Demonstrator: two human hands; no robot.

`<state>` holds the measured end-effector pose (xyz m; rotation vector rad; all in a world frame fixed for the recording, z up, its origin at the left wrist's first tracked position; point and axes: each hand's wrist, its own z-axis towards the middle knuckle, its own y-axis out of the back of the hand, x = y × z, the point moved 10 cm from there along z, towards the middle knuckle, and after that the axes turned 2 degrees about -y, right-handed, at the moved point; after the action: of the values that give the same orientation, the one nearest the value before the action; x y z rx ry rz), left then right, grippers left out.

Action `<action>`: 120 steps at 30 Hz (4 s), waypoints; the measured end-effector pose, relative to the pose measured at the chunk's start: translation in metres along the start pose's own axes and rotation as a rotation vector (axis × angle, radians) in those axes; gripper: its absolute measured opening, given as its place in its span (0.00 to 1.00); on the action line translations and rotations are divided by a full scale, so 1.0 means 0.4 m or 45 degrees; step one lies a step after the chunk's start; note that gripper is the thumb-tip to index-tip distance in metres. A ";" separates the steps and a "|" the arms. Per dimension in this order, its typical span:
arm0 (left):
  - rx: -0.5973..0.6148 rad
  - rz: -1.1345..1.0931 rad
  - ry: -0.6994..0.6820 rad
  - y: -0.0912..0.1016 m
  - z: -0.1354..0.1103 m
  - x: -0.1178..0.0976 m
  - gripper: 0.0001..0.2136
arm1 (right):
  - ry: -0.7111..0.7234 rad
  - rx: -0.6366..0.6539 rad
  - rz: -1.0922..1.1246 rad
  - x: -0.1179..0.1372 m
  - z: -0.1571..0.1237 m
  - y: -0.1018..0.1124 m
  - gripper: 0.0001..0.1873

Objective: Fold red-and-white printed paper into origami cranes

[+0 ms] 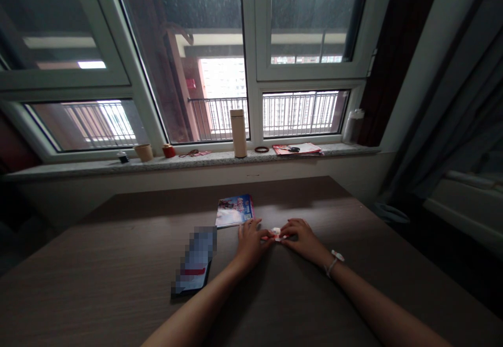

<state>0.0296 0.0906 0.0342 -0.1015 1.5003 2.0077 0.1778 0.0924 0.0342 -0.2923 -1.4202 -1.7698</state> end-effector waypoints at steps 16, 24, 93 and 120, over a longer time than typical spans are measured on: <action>-0.089 -0.074 -0.113 0.009 0.001 -0.012 0.04 | -0.091 -0.048 0.054 -0.003 -0.005 0.003 0.07; -0.102 -0.106 -0.053 0.012 0.006 -0.002 0.02 | -0.167 -0.032 0.081 -0.009 -0.002 -0.001 0.06; 0.148 0.023 0.171 -0.022 0.017 0.014 0.09 | -0.327 -0.161 -0.170 -0.024 -0.003 0.010 0.15; 0.215 0.068 0.125 -0.039 0.022 0.017 0.09 | -0.342 -0.165 -0.191 -0.026 -0.003 0.007 0.14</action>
<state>0.0348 0.1039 0.0216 -0.0923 1.7444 1.9325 0.1869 0.0960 0.0292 -0.5207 -1.5498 -2.0080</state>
